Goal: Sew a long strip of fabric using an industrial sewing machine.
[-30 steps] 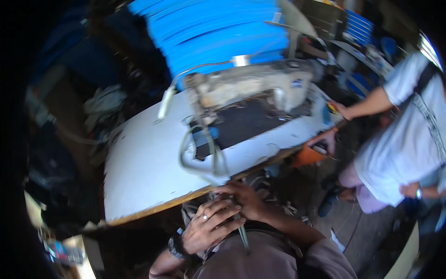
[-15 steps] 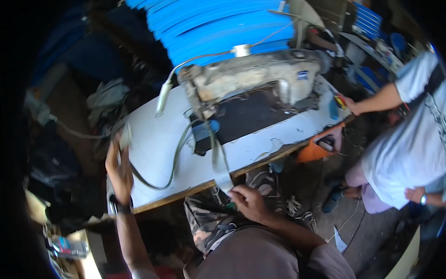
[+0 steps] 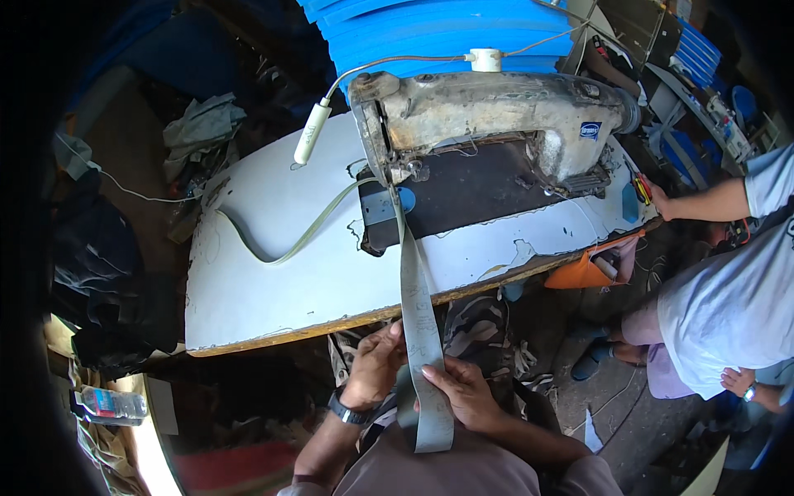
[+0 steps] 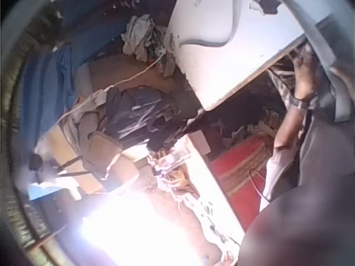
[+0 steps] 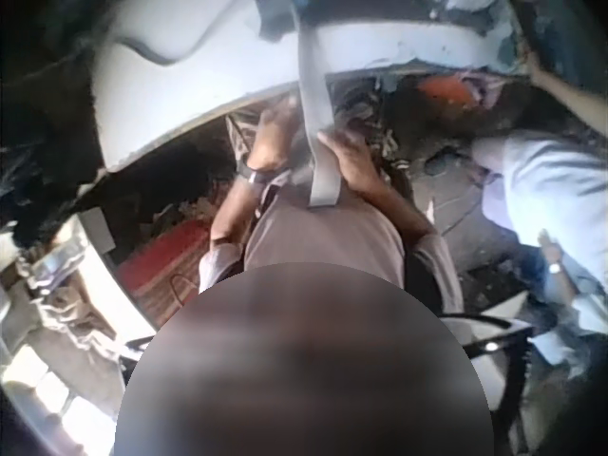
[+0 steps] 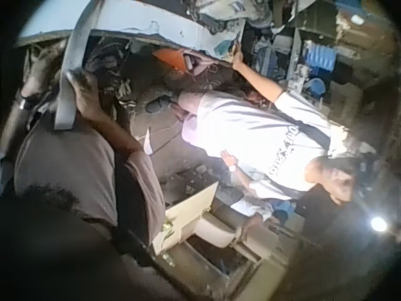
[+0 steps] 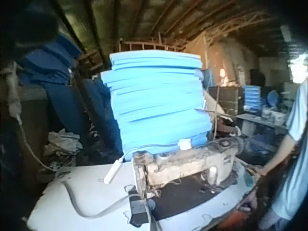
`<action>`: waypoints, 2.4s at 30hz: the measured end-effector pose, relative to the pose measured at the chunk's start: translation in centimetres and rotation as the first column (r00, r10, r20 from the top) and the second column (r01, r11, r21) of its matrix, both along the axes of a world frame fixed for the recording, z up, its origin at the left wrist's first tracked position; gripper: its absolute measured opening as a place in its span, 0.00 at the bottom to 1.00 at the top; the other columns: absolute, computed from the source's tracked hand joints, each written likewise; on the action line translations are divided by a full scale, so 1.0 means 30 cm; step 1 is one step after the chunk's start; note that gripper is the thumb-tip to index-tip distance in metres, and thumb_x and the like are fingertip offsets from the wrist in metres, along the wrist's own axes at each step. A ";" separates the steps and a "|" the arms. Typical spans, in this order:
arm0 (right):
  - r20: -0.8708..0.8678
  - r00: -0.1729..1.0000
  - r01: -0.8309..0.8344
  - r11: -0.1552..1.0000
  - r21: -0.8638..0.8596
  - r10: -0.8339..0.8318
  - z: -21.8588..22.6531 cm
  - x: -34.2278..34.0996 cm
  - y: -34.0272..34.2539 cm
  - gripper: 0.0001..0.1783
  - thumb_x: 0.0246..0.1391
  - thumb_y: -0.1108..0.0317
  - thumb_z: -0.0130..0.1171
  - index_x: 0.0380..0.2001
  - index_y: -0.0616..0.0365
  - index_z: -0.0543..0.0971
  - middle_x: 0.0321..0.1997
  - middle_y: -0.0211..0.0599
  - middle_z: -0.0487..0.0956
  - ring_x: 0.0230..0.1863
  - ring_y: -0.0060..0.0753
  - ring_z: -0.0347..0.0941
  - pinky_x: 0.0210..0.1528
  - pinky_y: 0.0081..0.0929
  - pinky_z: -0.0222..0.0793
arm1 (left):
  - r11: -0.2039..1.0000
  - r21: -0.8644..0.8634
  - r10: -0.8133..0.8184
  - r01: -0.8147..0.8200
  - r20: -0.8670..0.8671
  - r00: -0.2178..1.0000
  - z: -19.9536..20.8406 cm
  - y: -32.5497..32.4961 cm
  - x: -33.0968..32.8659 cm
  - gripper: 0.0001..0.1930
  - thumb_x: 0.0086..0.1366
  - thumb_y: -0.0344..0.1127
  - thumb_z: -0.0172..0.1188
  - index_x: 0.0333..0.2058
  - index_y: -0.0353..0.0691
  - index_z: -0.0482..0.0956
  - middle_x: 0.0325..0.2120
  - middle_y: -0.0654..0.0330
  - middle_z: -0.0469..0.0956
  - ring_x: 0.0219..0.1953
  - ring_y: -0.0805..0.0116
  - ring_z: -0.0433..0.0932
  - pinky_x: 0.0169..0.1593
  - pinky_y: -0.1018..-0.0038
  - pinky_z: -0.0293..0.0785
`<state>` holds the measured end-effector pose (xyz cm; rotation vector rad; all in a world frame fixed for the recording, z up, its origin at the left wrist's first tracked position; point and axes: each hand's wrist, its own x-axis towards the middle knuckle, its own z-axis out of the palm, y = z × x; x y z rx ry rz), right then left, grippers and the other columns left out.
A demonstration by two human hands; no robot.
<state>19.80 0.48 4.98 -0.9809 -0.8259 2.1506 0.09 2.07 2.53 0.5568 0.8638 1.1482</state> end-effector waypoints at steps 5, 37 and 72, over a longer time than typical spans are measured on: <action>0.197 0.975 0.054 0.973 0.226 -0.100 -0.049 -0.002 -0.022 0.12 0.76 0.64 0.55 0.49 0.63 0.80 0.35 0.29 0.80 0.36 0.17 0.74 0.39 0.23 0.73 | 0.998 0.043 -0.046 0.035 0.300 0.953 0.022 0.042 0.082 0.25 0.82 0.48 0.51 0.63 0.32 0.76 0.58 0.50 0.82 0.59 0.59 0.83 0.64 0.63 0.78; 0.376 0.828 -0.319 0.201 0.926 -0.416 0.056 0.016 0.111 0.06 0.60 0.73 0.65 0.28 0.57 0.78 0.22 0.41 0.77 0.22 0.47 0.77 0.27 0.41 0.72 | 0.979 -0.127 0.173 -0.161 0.089 0.981 0.088 0.032 0.069 0.20 0.81 0.48 0.55 0.51 0.34 0.81 0.33 0.58 0.85 0.27 0.71 0.82 0.32 0.74 0.81; 0.461 0.832 -0.512 -0.107 0.852 -0.309 0.121 -0.108 0.807 0.10 0.55 0.77 0.71 0.41 0.63 0.88 0.46 0.39 0.88 0.50 0.42 0.83 0.52 0.36 0.81 | 0.907 0.153 0.419 -0.393 -0.218 0.881 0.039 0.015 0.133 0.09 0.80 0.36 0.57 0.49 0.41 0.68 0.23 0.59 0.83 0.16 0.85 0.66 0.20 0.83 0.59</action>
